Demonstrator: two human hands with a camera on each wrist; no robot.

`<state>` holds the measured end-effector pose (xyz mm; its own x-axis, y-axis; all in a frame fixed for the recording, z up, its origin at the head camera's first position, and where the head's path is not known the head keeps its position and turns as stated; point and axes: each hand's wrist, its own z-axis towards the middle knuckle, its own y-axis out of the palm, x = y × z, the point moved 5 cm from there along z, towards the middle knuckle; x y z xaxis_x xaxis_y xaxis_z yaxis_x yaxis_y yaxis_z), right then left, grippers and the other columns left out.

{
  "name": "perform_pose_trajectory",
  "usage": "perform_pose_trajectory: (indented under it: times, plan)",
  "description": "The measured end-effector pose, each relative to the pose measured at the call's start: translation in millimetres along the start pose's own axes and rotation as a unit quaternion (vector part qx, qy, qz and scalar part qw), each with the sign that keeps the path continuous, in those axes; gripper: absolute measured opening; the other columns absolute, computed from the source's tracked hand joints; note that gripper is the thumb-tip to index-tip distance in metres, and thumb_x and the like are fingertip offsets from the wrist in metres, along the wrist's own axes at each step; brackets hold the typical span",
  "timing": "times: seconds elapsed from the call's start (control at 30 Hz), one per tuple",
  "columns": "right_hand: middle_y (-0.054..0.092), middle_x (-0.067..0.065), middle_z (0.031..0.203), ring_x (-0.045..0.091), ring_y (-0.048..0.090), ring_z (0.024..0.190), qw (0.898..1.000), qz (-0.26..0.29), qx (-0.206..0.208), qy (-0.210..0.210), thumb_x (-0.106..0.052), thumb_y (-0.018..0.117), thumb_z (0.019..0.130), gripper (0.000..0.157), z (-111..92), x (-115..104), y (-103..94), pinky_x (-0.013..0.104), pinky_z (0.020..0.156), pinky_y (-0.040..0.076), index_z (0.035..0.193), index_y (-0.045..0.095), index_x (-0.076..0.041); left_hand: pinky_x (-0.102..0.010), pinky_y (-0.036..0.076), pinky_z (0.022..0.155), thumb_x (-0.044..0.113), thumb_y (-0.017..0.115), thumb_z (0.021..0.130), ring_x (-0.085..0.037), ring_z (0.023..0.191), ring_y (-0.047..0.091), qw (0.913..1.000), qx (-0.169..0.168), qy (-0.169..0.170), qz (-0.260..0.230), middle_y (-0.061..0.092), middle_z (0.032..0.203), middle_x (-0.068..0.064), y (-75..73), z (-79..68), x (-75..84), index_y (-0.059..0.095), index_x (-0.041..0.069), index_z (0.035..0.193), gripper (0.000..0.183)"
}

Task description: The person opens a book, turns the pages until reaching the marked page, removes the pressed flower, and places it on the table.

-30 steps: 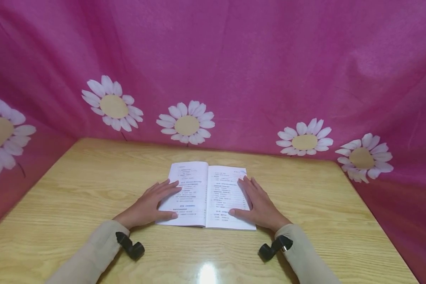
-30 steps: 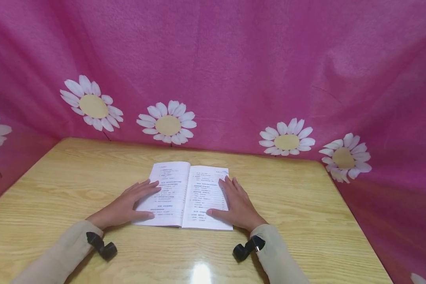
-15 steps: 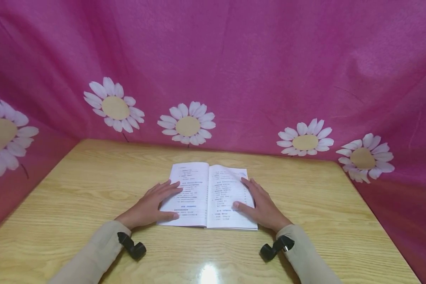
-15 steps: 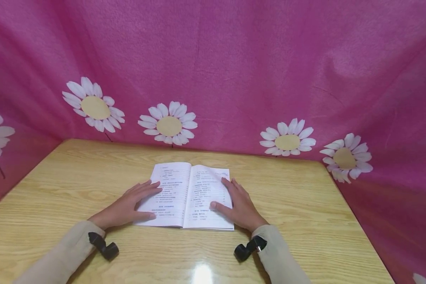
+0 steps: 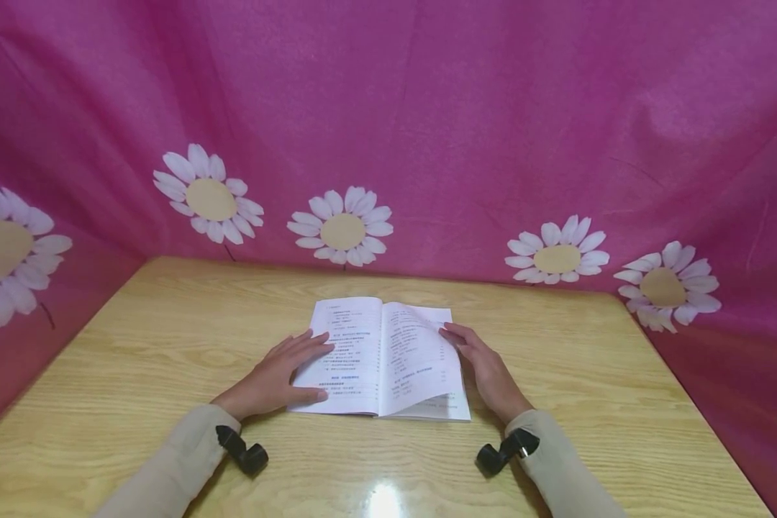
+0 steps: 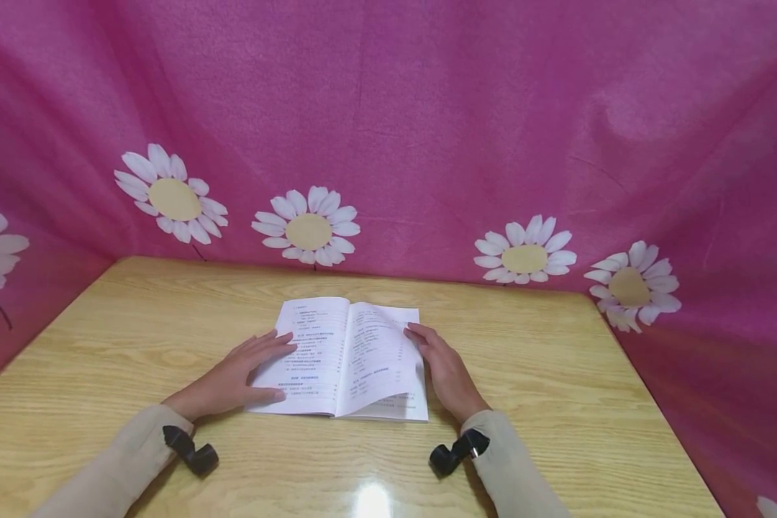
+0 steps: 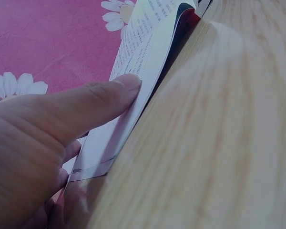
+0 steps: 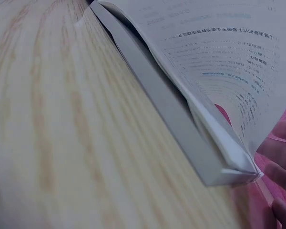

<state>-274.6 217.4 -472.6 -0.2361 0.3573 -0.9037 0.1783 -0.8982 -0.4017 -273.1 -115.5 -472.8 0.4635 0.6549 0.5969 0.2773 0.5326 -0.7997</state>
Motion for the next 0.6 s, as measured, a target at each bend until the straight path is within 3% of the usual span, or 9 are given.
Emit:
perform_pose_trajectory:
  times: [0.17,0.47,0.6]
  plan:
    - [0.048,0.000,0.146,0.018,0.038,0.138,1.000,-0.010,0.013,0.006,-0.016,0.036,0.104,0.042,1.3,-0.3,-0.4,0.046,0.115,0.022,0.145,0.040,-0.015,-0.051,0.004,0.117,0.053,0.072,0.079,-0.029,0.147,0.013,1.0000,0.004,0.005,0.001,0.031,0.156,-0.001,-0.4,-0.4,0.9,0.044,0.019,0.146,0.081]
    - [0.042,0.009,0.148,0.027,0.041,0.135,0.997,-0.060,0.046,0.022,-0.042,0.041,0.102,0.055,1.4,-2.2,-2.3,0.052,0.110,0.031,0.150,0.029,-0.019,-0.052,0.005,0.116,0.054,0.071,0.080,-0.031,0.147,0.014,0.9998,0.007,0.015,-0.004,0.031,0.156,-0.003,-0.1,-0.2,0.6,0.044,0.017,0.146,0.080]
    - [0.039,0.011,0.150,0.030,0.034,0.139,0.995,-0.085,0.047,0.025,-0.041,0.043,0.102,0.051,1.2,-2.4,-2.5,0.052,0.112,0.026,0.146,0.040,-0.014,-0.052,0.006,0.116,0.054,0.071,0.080,-0.031,0.146,0.015,0.9997,0.009,0.024,-0.002,0.032,0.156,-0.003,-0.4,-0.2,0.5,0.045,0.016,0.145,0.080]
